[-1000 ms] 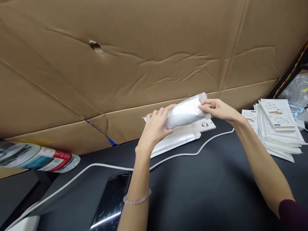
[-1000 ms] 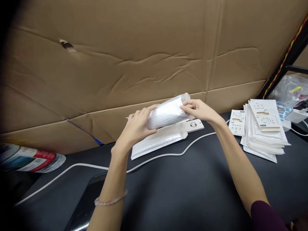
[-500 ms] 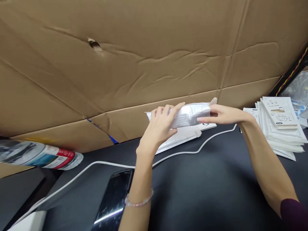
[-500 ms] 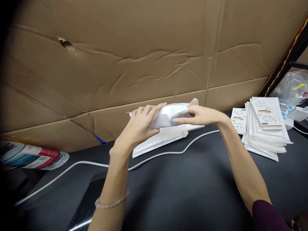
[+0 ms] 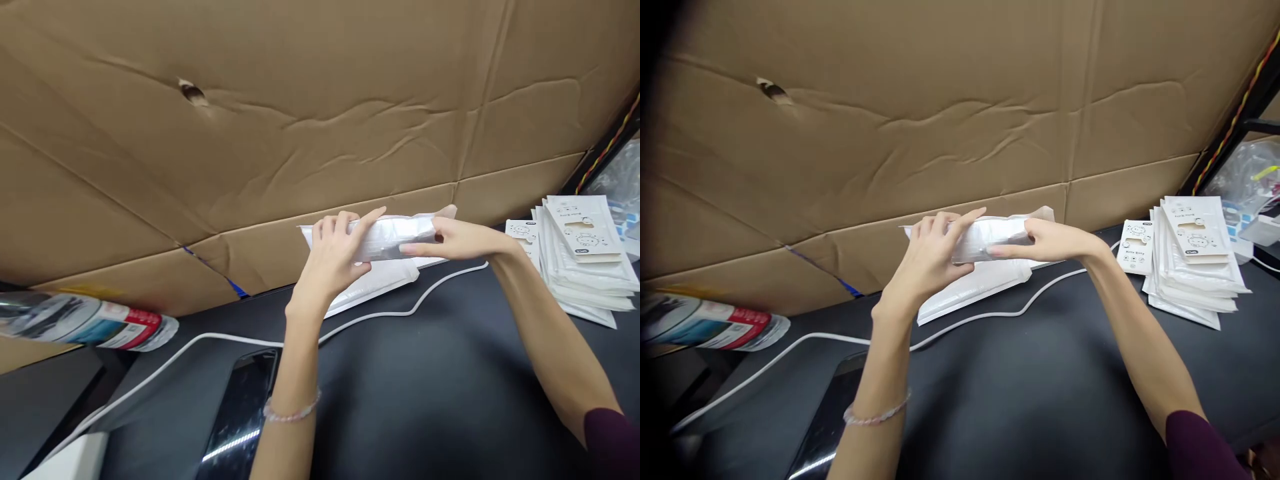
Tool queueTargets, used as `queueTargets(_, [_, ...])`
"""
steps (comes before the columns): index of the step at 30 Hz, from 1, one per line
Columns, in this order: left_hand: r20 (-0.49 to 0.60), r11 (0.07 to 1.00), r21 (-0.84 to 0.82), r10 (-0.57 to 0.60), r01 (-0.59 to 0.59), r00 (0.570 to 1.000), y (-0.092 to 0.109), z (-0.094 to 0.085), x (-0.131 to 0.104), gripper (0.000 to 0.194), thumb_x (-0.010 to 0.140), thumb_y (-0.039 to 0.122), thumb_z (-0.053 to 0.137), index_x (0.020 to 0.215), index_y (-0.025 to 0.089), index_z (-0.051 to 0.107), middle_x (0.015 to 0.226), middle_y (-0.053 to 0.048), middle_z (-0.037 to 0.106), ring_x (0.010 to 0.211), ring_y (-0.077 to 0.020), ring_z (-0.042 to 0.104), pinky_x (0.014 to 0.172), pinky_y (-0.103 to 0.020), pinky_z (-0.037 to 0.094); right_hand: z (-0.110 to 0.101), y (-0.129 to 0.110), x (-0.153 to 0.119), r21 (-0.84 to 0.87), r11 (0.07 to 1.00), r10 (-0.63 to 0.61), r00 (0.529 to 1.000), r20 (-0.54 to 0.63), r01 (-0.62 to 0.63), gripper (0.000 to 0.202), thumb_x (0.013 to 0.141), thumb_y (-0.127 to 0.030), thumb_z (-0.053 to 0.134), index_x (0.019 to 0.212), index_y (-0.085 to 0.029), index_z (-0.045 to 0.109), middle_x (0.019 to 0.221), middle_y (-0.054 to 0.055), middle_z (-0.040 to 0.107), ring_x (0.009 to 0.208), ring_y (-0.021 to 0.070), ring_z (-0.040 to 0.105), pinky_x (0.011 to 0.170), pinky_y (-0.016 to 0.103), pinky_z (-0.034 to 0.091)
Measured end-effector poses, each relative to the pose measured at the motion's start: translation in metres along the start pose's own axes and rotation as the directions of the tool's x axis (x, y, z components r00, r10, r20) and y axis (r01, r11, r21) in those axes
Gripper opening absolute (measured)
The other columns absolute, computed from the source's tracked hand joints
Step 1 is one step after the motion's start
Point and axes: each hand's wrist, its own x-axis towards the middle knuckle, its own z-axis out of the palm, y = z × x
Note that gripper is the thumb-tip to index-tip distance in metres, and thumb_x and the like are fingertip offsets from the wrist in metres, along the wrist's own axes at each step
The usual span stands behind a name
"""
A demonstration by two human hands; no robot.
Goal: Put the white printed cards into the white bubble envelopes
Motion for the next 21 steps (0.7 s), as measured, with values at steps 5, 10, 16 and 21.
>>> queueTargets(5, [0.05, 0.981, -0.193, 0.017, -0.007, 0.999, -0.009, 0.0, 0.001, 0.074, 0.081, 0.028, 0.061, 0.148, 0.033, 0.031, 0.125, -0.005, 0.053, 0.115, -0.0278, 0.048, 0.103, -0.043, 0.035, -0.019, 0.009, -0.004, 0.006, 0.994, 0.104, 0.99, 0.09, -0.105, 0.052, 0.082, -0.069, 0.054, 0.066, -0.02, 0.061, 0.058, 0.0, 0.051, 0.054, 0.0133, 0.046, 0.05, 0.028, 0.037])
queueTargets(10, [0.077, 0.971, -0.237, -0.015, 0.033, 0.997, -0.023, 0.0, -0.002, 0.07, 0.082, 0.037, 0.062, 0.146, 0.034, 0.034, 0.13, -0.005, 0.055, 0.119, -0.029, 0.049, 0.101, -0.044, 0.035, -0.038, 0.019, -0.015, 0.266, 0.96, 0.068, 0.996, 0.059, -0.082, 0.05, 0.083, -0.067, 0.053, 0.083, -0.022, 0.074, 0.087, 0.005, 0.071, 0.089, 0.0224, 0.066, 0.082, 0.035, 0.054])
queueTargets(16, [0.069, 0.961, -0.25, -0.105, 0.119, 0.992, -0.05, -0.001, -0.013, 0.065, 0.08, 0.043, 0.062, 0.14, 0.026, 0.044, 0.134, -0.006, 0.057, 0.121, -0.0305, 0.051, 0.103, -0.044, 0.037, -0.052, 0.034, -0.025, 0.265, 0.964, 0.115, 0.946, -0.304, -0.032, 0.036, 0.078, -0.054, 0.069, 0.093, -0.022, 0.074, 0.102, 0.006, 0.072, 0.1, 0.021, 0.065, 0.09, 0.036, 0.053])
queueTargets(21, [0.144, 0.944, -0.317, -0.053, 0.096, 0.988, -0.042, -0.006, -0.011, 0.063, 0.08, 0.045, 0.061, 0.138, 0.03, 0.045, 0.135, -0.002, 0.058, 0.122, -0.0275, 0.053, 0.103, -0.039, 0.039, -0.047, 0.043, -0.012, 0.411, 0.912, 0.213, 0.854, -0.474, 0.001, 0.051, 0.066, -0.047, 0.081, 0.106, -0.022, 0.06, 0.091, 0.005, 0.073, 0.086, 0.0216, 0.07, 0.08, 0.04, 0.059])
